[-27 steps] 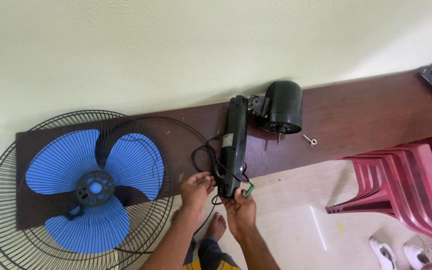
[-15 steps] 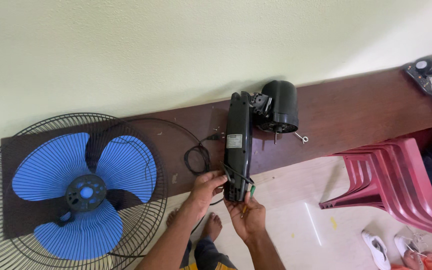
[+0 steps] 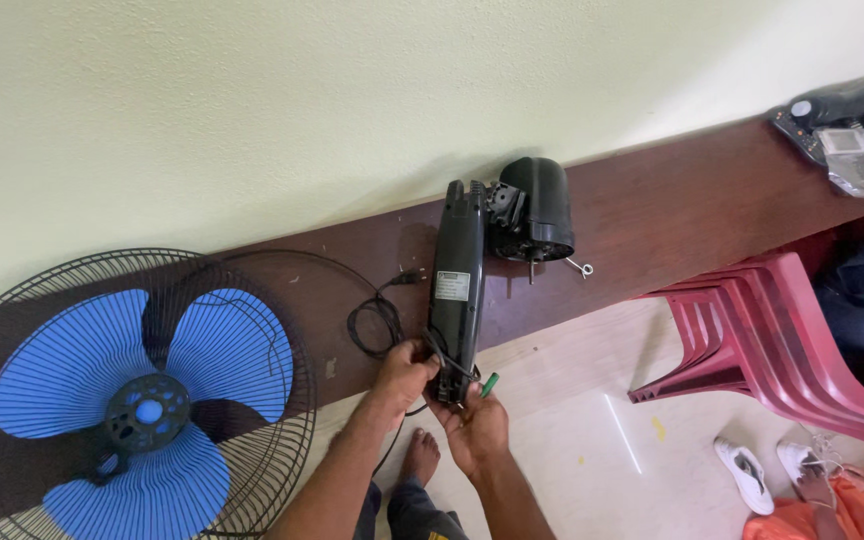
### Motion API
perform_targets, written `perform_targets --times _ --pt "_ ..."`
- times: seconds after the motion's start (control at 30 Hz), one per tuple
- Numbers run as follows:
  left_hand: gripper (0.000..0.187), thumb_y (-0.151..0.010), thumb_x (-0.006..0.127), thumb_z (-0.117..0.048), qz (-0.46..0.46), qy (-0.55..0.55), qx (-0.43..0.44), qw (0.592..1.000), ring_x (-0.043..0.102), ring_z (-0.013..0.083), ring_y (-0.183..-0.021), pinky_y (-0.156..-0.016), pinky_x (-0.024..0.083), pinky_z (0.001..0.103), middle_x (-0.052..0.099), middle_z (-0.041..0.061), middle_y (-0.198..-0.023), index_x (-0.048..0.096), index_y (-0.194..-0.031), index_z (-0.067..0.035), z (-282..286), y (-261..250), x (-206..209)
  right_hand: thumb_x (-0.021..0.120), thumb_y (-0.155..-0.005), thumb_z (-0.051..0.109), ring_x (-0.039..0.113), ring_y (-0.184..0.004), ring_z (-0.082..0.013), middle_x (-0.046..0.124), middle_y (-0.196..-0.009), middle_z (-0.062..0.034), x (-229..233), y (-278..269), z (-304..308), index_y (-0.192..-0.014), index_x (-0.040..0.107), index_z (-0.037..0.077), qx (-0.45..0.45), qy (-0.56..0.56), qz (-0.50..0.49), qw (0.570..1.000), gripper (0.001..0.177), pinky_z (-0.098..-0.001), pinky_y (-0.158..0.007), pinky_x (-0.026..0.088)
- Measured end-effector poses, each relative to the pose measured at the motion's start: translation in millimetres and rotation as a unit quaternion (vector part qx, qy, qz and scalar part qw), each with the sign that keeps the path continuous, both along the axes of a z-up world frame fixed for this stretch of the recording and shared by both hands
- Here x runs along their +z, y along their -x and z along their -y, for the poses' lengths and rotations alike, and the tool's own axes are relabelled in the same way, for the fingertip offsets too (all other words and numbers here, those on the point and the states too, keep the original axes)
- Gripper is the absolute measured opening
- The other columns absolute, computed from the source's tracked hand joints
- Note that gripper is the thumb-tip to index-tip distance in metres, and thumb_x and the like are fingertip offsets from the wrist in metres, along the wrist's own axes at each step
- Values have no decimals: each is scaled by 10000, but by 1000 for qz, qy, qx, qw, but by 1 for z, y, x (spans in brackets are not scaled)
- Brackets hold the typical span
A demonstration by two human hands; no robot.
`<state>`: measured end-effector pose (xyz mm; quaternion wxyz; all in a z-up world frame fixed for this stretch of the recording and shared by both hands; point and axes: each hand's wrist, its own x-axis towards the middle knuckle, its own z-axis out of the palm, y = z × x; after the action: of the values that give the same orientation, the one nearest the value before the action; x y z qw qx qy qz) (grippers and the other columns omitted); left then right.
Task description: The person uses a screwdriver to remove screws from the back of a black electric fan motor housing, then detaches the rear motor cover. They continue to unscrew fasteners on the exposed motor assembly.
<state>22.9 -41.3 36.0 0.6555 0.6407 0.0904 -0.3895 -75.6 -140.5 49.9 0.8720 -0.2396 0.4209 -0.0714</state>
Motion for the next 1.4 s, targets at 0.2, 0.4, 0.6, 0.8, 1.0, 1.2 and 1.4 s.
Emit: perform_targets --times 0.2,0.4,0.6,0.8,1.0,1.2,1.4 --pt "409 -903 674 -59 -45 -1 28 999 646 192 -1119 -1013 459 330 715 92 -1208 591 -1303 -26 1 -5 -14 305 -1089 185 640 -1093 -386 597 -1215 -267 2 -11 -12 -1221 459 -106 -41 17 -45 998 354 -561 -1017 511" --pt "372 -879 702 -4 -25 40 48 998 656 204 -1032 -946 500 323 712 103 -1128 608 -1239 0 7 -1 -31 316 -1080 170 643 -1074 -375 605 -1211 -255 0 -9 -9 -1226 470 -75 -45 28 -50 997 325 -578 -1010 510" --pt "456 -817 747 38 -16 28 57 998 659 175 -1011 -893 514 316 705 64 -1119 588 -1239 -34 14 1 -30 300 -1084 158 650 -1081 -400 611 -1168 -242 -8 -8 -4 -1167 447 -72 -71 20 -52 996 285 -585 -1002 515" --pt "324 -811 673 73 -38 23 24 999 667 199 -940 -851 510 316 733 113 -1067 703 -1131 30 9 -4 -47 364 -1075 145 674 -908 -371 579 -1093 -233 -24 -6 1 -1047 408 -31 -37 101 -76 991 184 -617 -902 618" --pt "234 -867 570 36 -139 78 30 987 677 216 -934 -883 573 375 698 82 -998 651 -1087 32 -9 -13 -64 431 -1038 111 666 -883 -325 549 -1040 -152 -18 -8 -9 -1070 369 54 -26 168 -151 974 91 -564 -855 617" --pt "234 -993 495 -145 -191 72 73 976 654 199 -928 -898 546 362 706 60 -1001 696 -1058 -45 -22 1 -73 473 -1045 131 675 -896 -294 585 -1031 -190 -13 -12 -19 -1085 383 42 10 189 -148 971 133 -483 -879 622" --pt "238 -1011 503 -219 -209 101 150 961 667 200 -889 -849 554 381 703 67 -939 682 -996 -63 -27 14 -88 519 -982 24 662 -894 -319 581 -997 -192 -31 -7 -26 -1030 381 40 -9 181 -93 979 148 -496 -857 638"
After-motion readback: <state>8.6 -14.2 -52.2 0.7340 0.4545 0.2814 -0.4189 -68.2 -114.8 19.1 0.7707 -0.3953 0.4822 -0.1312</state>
